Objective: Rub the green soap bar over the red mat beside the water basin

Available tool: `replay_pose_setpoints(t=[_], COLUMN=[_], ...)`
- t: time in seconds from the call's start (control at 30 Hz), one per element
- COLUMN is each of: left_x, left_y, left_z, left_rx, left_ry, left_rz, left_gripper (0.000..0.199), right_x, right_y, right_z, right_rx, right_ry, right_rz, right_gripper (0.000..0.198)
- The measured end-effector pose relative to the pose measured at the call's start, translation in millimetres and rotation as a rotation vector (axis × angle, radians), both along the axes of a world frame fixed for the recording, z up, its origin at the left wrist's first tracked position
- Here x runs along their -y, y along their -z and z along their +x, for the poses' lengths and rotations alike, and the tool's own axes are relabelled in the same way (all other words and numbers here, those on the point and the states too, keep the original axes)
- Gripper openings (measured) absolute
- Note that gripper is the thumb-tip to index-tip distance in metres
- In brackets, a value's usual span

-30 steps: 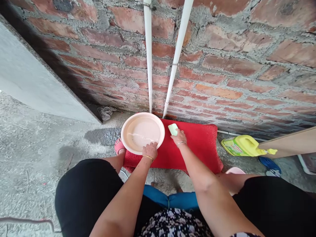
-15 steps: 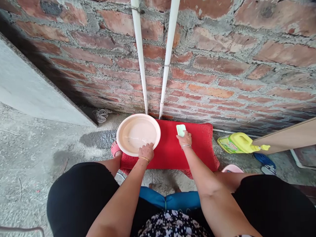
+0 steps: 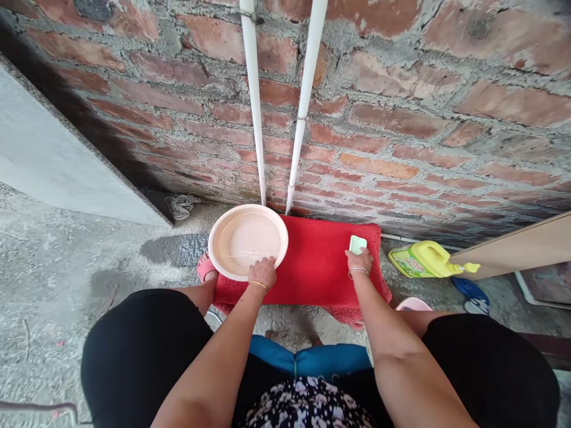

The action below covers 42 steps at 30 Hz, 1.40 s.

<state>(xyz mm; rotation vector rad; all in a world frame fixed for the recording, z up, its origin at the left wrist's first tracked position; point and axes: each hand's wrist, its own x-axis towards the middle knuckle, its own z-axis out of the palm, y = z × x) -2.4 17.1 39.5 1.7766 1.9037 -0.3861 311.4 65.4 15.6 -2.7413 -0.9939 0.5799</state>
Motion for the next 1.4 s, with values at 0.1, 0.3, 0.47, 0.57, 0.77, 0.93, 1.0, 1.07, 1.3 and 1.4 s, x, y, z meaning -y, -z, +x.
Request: replay_pose_setpoints(t=[0.1,0.3,0.47,0.57,0.77,0.93,1.0,1.07,1.3,1.4], left_x=[0.3,2.3,3.0,3.2,8.0,16.0,18.6,20.4,23.6,24.0], left_y=[3.5,4.9,1.6,-1.4,-11.6,-21.4,-26.1,-30.8,-38.6,-40.0], left_z=[-1.2,-2.0,-0.4,1.0,4.7,6.2,5.4,4.0,-1.4,-1.8], left_rx=[0.008,-0.002,-0.02,-0.027,-0.025,-0.031,-0.029,-0.027,-0.022,-0.034], left_ry=[0.003,0.035,0.036,0.032,0.033,0.045,0.057,0.067,0.095,0.086], left_rz=[0.022,0.031,0.005,-0.002,0.002,-0.004,-0.011,-0.025,-0.045,-0.047], left_gripper=[0.035,0.036,0.036,0.035,0.035,0.036,0.037,0.039,0.042,0.041], right_x=[19.6,43.6,49.7,58.8,85.6,91.1,89.7,88.8,97.1,98.5], right_y=[5.0,17.9,10.9,5.5,3.1,5.7,5.7,5.7,6.9,5.6], right_z=[-35.5,-128.0,-99.5,-53.7,-37.1,-98.4,-112.6,-110.7,-28.1,-28.6], right_rx=[0.02,-0.023,-0.017,-0.03,-0.004,-0.03,-0.04,-0.044,-0.048,-0.037], right_ry=[-0.187,-0.68,-0.565,-0.286,-0.218,-0.583,-0.671,-0.651,-0.138,-0.138], right_rz=[0.065,0.024,-0.026,-0.04,-0.018,0.032,0.022,-0.01,-0.049,-0.032], right_gripper=[0.061,0.056,0.056,0.06,0.06,0.057,0.056,0.057,0.065,0.066])
